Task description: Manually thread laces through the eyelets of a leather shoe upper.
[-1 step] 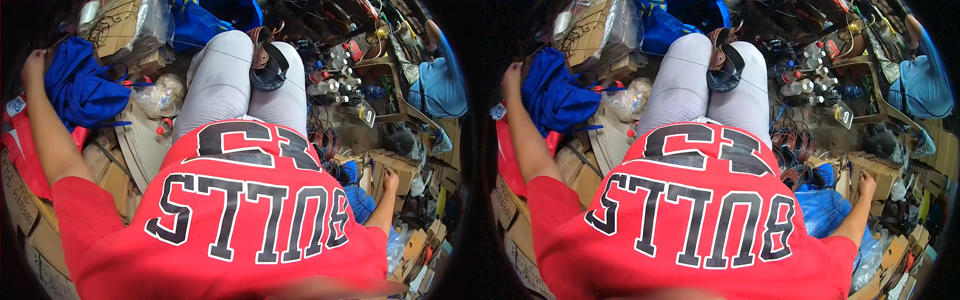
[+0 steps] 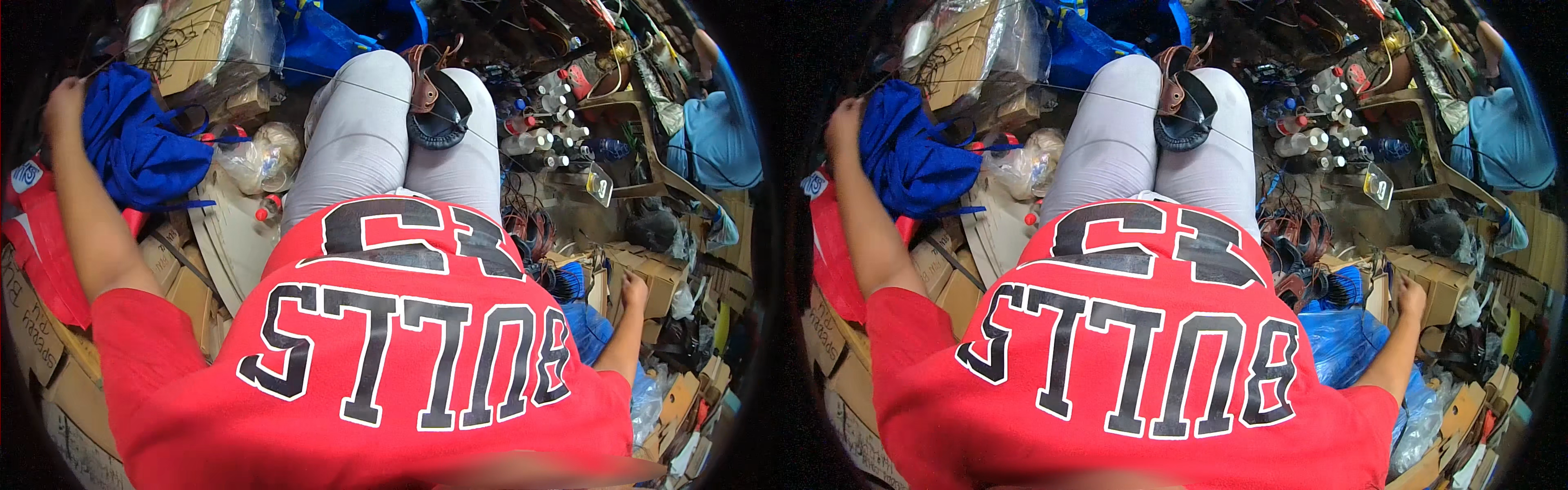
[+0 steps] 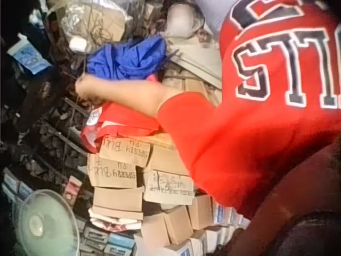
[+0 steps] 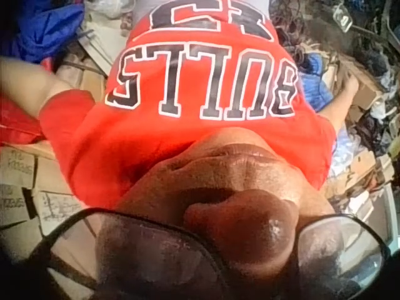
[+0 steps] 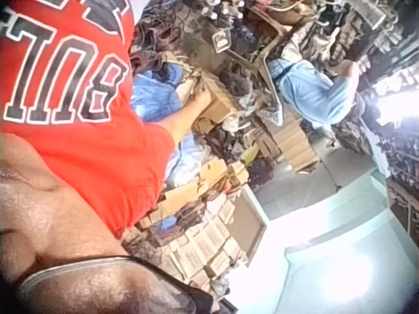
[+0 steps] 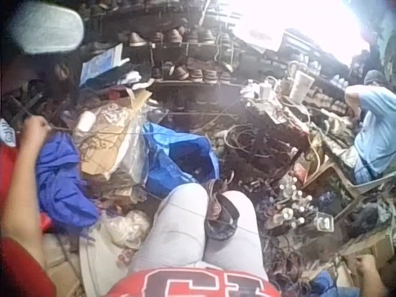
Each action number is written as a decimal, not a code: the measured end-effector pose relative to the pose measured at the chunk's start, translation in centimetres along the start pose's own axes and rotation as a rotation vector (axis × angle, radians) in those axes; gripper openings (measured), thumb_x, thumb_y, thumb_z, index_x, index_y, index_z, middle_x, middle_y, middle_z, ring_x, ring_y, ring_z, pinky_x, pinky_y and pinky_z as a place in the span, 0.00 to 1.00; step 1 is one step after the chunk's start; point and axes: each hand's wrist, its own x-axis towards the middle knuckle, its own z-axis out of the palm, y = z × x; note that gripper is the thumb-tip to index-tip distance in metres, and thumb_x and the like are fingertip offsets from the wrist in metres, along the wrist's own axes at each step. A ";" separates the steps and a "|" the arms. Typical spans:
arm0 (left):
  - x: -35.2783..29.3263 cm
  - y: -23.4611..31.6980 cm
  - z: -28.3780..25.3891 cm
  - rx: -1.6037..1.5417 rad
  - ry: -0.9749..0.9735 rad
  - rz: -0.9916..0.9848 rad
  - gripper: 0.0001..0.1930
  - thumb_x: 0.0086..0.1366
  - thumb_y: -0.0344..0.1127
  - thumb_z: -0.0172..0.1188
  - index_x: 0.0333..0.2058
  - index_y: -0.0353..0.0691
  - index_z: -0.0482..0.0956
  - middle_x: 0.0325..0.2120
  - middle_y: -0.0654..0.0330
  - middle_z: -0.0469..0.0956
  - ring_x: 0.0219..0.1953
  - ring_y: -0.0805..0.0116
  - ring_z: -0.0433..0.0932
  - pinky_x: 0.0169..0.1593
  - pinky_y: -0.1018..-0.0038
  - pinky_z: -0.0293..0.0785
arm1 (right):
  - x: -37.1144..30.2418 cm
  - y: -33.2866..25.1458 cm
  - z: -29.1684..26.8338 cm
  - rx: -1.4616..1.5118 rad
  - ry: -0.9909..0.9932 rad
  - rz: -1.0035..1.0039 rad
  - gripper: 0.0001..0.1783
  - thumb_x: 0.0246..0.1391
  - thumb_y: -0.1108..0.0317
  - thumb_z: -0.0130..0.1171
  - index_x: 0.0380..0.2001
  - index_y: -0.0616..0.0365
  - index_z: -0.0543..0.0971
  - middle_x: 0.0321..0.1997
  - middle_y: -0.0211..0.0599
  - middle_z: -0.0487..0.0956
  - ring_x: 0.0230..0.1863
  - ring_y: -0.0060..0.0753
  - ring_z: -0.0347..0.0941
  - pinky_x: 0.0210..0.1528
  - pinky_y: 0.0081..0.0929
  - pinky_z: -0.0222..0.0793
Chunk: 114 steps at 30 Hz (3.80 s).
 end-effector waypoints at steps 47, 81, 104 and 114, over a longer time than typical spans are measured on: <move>-27.1 39.0 -5.3 -1.249 -1.161 1.282 0.10 0.52 0.32 0.64 0.33 0.34 0.81 0.30 0.60 0.78 0.35 0.71 0.75 0.43 0.76 0.70 | -6.2 -41.5 -6.0 0.836 -0.162 -1.169 0.09 0.42 0.80 0.61 0.29 0.54 0.82 0.29 0.28 0.72 0.33 0.22 0.72 0.38 0.19 0.69; -27.1 37.7 -4.8 -1.248 -1.506 1.229 0.18 0.51 0.25 0.54 0.43 0.31 0.77 0.43 0.57 0.76 0.48 0.69 0.72 0.54 0.78 0.62 | -11.4 -41.0 -5.3 0.714 0.085 -1.165 0.14 0.40 0.80 0.59 0.33 0.52 0.82 0.28 0.34 0.76 0.29 0.30 0.75 0.32 0.23 0.70; -28.9 37.1 -3.0 -1.381 -0.862 1.285 0.11 0.51 0.32 0.64 0.35 0.42 0.83 0.30 0.57 0.77 0.35 0.63 0.76 0.42 0.73 0.71 | -10.0 -40.6 -5.3 0.903 0.001 -0.976 0.10 0.53 0.75 0.53 0.40 0.59 0.75 0.28 0.31 0.71 0.31 0.22 0.68 0.35 0.21 0.65; -29.6 36.4 -3.2 -1.413 -0.769 1.151 0.08 0.48 0.30 0.66 0.30 0.42 0.83 0.26 0.58 0.77 0.32 0.63 0.77 0.38 0.72 0.71 | -9.4 -42.9 -4.7 0.737 0.021 -1.085 0.07 0.50 0.71 0.59 0.33 0.59 0.77 0.29 0.39 0.77 0.32 0.31 0.73 0.37 0.25 0.67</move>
